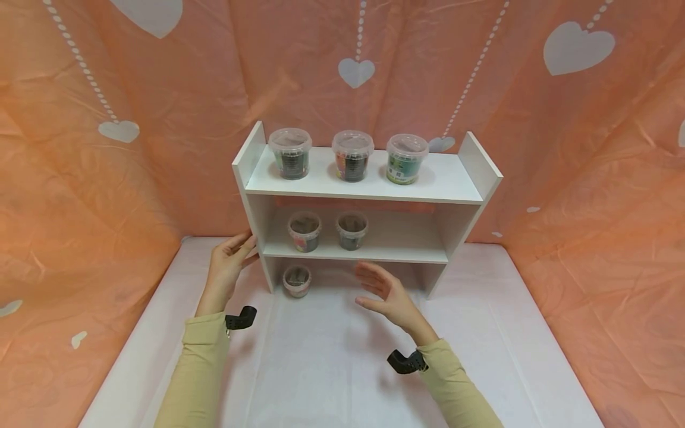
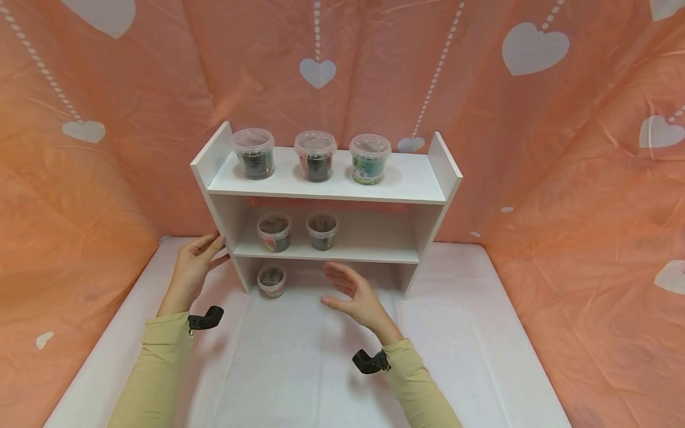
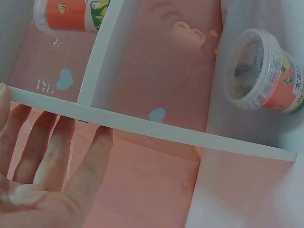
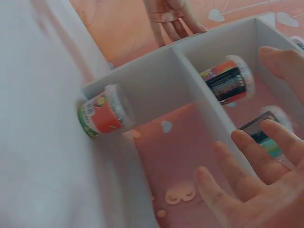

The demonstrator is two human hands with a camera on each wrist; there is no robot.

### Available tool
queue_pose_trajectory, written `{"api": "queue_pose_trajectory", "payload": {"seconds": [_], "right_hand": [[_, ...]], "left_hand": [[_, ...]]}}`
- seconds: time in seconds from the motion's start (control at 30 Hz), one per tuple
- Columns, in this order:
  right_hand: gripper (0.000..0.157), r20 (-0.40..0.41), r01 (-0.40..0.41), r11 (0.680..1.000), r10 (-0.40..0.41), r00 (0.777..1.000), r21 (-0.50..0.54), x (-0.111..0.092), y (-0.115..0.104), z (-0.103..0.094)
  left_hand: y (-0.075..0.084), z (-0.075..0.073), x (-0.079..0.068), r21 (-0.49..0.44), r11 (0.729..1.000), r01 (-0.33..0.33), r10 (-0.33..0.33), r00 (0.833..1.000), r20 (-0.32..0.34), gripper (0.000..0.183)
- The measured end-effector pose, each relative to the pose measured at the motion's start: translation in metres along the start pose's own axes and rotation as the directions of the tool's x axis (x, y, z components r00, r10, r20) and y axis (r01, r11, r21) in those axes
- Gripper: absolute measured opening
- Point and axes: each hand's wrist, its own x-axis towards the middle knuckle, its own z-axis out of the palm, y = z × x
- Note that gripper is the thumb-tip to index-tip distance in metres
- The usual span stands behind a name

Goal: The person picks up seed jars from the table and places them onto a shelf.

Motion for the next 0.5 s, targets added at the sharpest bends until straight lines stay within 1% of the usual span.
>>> {"api": "queue_pose_trajectory", "payload": {"seconds": [0.13, 0.3, 0.5], "right_hand": [[0.069, 0.011, -0.020, 1.000, 0.020, 1.000, 0.008, 0.001, 0.008, 0.004], [0.067, 0.011, -0.071, 0.997, 0.071, 0.997, 0.022, 0.003, 0.014, 0.008], [0.066, 0.022, -0.123, 0.992, 0.122, 0.992, 0.032, 0.005, 0.006, 0.014]], "left_hand": [[0.000, 0.000, 0.000, -0.012, 1.000, -0.003, 0.003, 1.000, -0.009, 0.055], [-0.001, 0.000, 0.000, -0.019, 1.000, -0.006, 0.006, 1.000, -0.011, 0.054], [-0.001, 0.000, 0.001, -0.018, 1.000, -0.001, 0.001, 1.000, -0.014, 0.055]]}}
